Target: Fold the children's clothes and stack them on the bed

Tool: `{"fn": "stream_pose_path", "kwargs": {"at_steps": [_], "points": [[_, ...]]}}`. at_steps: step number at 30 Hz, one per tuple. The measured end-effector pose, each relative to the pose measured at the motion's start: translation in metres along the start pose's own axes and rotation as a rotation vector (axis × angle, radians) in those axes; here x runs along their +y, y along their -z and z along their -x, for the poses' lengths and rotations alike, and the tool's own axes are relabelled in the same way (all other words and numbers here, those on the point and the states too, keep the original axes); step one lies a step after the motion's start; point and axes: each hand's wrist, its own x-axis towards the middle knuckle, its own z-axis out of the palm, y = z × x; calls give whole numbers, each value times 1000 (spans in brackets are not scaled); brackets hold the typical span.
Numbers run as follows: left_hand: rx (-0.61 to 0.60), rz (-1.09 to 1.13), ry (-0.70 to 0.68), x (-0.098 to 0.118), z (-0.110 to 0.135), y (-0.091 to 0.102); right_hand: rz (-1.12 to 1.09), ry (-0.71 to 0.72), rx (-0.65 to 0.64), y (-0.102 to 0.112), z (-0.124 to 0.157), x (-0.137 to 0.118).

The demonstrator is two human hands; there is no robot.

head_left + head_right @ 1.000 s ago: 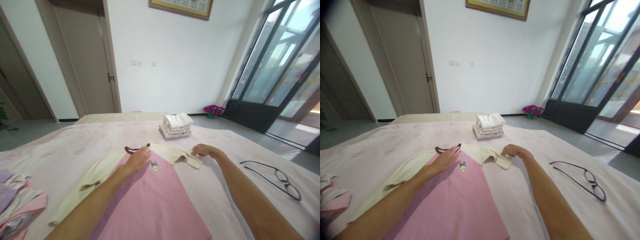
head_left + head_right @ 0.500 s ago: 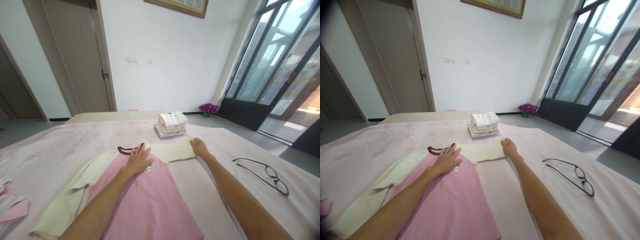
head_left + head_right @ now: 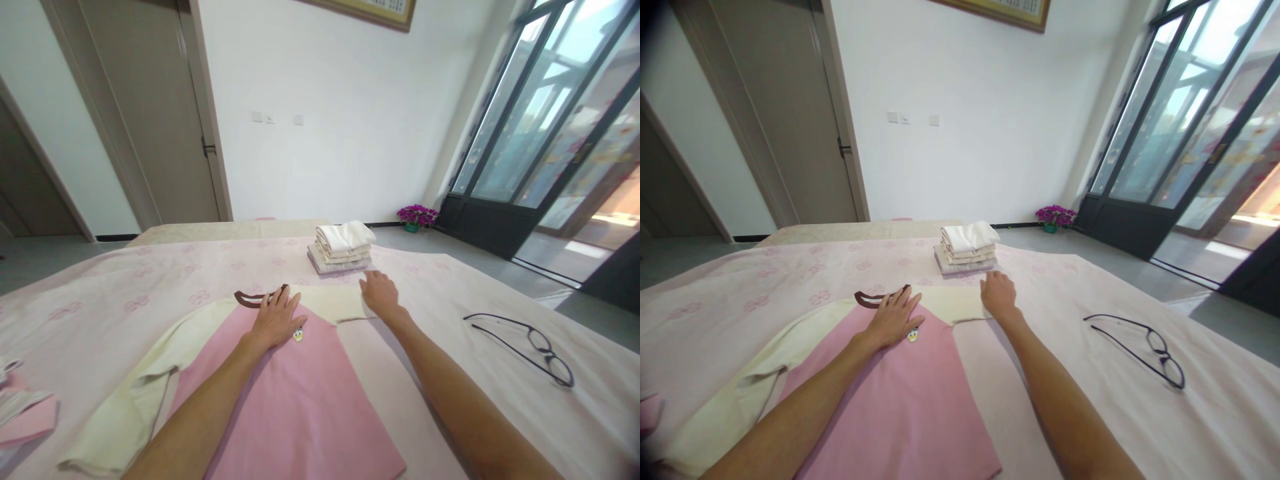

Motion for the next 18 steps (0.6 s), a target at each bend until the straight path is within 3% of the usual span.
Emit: {"fn": "stream_pose_path", "kwargs": {"at_steps": [2,5,8,11,18], "points": [[11,-11,-1,0,0,0,-91,255,-16,-5,9,-37],[24,-21,-3,1,1,0,-118,609,-138,-20,26,-80],[12,-31,-3,1,1,1,-159,620,-223,-32,35,-87],[2,-39,-3,1,2,3,-163,506,-288,-34,31,-59],[12,-23,-9,1,3,2,-40,179,-331,-35,16,42]]}}
